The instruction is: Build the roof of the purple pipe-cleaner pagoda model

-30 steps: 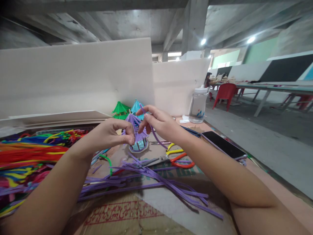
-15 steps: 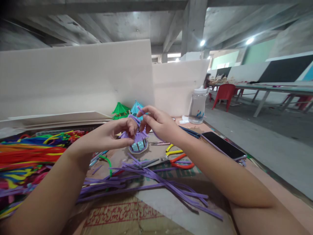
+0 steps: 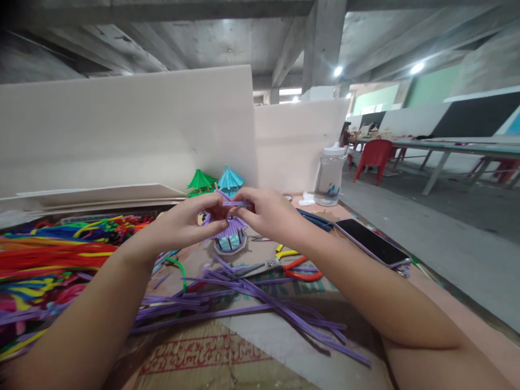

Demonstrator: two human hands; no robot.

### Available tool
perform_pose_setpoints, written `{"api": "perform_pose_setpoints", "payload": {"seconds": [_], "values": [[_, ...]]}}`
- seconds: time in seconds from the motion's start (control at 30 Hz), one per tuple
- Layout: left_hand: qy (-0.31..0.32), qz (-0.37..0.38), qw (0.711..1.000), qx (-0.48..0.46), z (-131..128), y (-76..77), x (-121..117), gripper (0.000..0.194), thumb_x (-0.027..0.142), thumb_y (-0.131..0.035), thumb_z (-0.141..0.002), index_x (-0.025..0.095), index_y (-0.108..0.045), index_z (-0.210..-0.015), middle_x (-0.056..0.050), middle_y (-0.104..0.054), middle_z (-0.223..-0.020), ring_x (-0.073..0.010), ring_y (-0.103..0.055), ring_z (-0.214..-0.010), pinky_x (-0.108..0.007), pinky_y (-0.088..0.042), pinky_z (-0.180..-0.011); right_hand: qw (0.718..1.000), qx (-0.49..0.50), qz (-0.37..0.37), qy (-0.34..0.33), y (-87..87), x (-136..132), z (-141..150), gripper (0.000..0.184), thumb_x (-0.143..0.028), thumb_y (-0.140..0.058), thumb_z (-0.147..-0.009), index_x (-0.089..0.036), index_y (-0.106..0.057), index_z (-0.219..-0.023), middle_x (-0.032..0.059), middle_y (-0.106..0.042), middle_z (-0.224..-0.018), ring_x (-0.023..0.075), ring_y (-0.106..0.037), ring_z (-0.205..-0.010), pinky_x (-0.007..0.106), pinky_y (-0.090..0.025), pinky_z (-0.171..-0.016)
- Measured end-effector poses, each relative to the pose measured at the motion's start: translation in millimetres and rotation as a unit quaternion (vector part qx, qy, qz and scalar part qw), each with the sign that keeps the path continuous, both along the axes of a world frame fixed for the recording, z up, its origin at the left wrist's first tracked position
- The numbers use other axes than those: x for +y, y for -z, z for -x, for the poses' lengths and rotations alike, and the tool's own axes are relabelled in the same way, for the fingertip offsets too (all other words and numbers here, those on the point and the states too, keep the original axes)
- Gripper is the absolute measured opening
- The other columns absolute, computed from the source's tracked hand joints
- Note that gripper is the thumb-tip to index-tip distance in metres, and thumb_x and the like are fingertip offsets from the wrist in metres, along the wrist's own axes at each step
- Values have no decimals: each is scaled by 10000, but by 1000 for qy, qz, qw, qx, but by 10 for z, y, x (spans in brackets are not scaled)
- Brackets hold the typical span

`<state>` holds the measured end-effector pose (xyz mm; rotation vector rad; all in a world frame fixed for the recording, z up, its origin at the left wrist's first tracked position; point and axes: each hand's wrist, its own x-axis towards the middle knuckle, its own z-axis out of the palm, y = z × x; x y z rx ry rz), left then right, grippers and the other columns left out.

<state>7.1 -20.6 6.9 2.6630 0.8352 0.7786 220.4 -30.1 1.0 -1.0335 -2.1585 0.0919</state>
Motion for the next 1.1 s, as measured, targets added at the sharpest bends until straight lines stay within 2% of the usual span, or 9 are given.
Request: {"api": "perform_pose_setpoints", "payload": {"seconds": [0.1, 0.23, 0.37, 0.5, 0.6, 0.77, 0.9, 1.03, 1.1], "values": [[-3, -45, 998, 45, -19, 23, 26, 155, 292, -539, -907, 171, -615, -967, -24, -606, -875, -162, -556, -809, -291, -430, -725, 993, -89, -55, 48, 57, 7, 12, 187, -265, -536, -911, -211, -707, -962, 43, -725, -825, 162, -591, -704, 270, -307, -609], [-18, -38, 997, 66, -23, 32, 50, 212, 311, -531, -912, 169, -635, -1029, -42, -637, -925, -172, -571, -833, -292, -433, -731, 978, -161, -106, 76, 112, 18, 37, 229, -238, -481, -927, -209, -705, -889, 54, -722, -828, 173, -584, -711, 284, -265, -602], [-34, -7, 999, 37, -5, 28, 73, 266, 392, -522, -921, 174, -653, -997, -35, -641, -866, -168, -589, -790, -285, -446, -699, 993, -100, -59, 37, 63, 23, 19, 204, -287, -510, -919, -201, -694, -935, 24, -684, -760, 139, -541, -654, 262, -268, -584], [-64, 15, 998, 0, 12, 36, 118, 246, 347, -539, -903, 193, -668, -1046, -31, -664, -898, -161, -608, -788, -273, -461, -688, 999, -31, -11, -12, -28, 16, -24, 205, -311, -533, -915, -169, -676, -876, -9, -590, -656, 107, -472, -593, 239, -284, -564], [-61, 40, 997, -12, 16, 32, 120, 253, 323, -549, -893, 193, -661, -1079, -36, -669, -923, -161, -618, -815, -275, -475, -713, 1000, -7, -25, -2, -46, 24, -36, 222, -327, -533, -923, -162, -676, -880, -3, -599, -670, 112, -485, -613, 238, -301, -576], [-24, 56, 998, -25, -4, -6, 40, 259, 342, -531, -914, 200, -641, -1101, -29, -658, -906, -157, -611, -828, -281, -479, -747, 999, -12, -21, 20, -3, 64, -14, 227, -332, -551, -920, -184, -718, -960, 39, -706, -806, 146, -570, -703, 256, -322, -609], [-31, 6, 999, 8, -34, -12, -7, 249, 351, -524, -920, 188, -653, -1055, -32, -651, -880, -163, -600, -796, -286, -466, -718, 999, -15, -11, 37, 41, 87, 0, 192, -304, -618, -879, -203, -725, -1002, 41, -730, -834, 156, -603, -717, 258, -334, -611], [-51, -74, 993, 70, -68, 19, -14, 219, 281, -514, -911, 182, -663, -1038, -44, -668, -903, -182, -594, -812, -298, -442, -712, 988, -82, -91, 90, 106, 91, 12, 184, -303, -571, -907, -203, -719, -952, 46, -727, -796, 167, -596, -694, 270, -306, -603], [-65, -95, 989, 98, -83, 34, -15, 207, 270, -518, -903, 179, -662, -1020, -52, -681, -920, -194, -598, -814, -302, -430, -695, 979, -129, -127, 96, 137, 86, 21, 196, -263, -527, -918, -195, -710, -937, 56, -731, -809, 176, -603, -702, 279, -286, -598]]}}
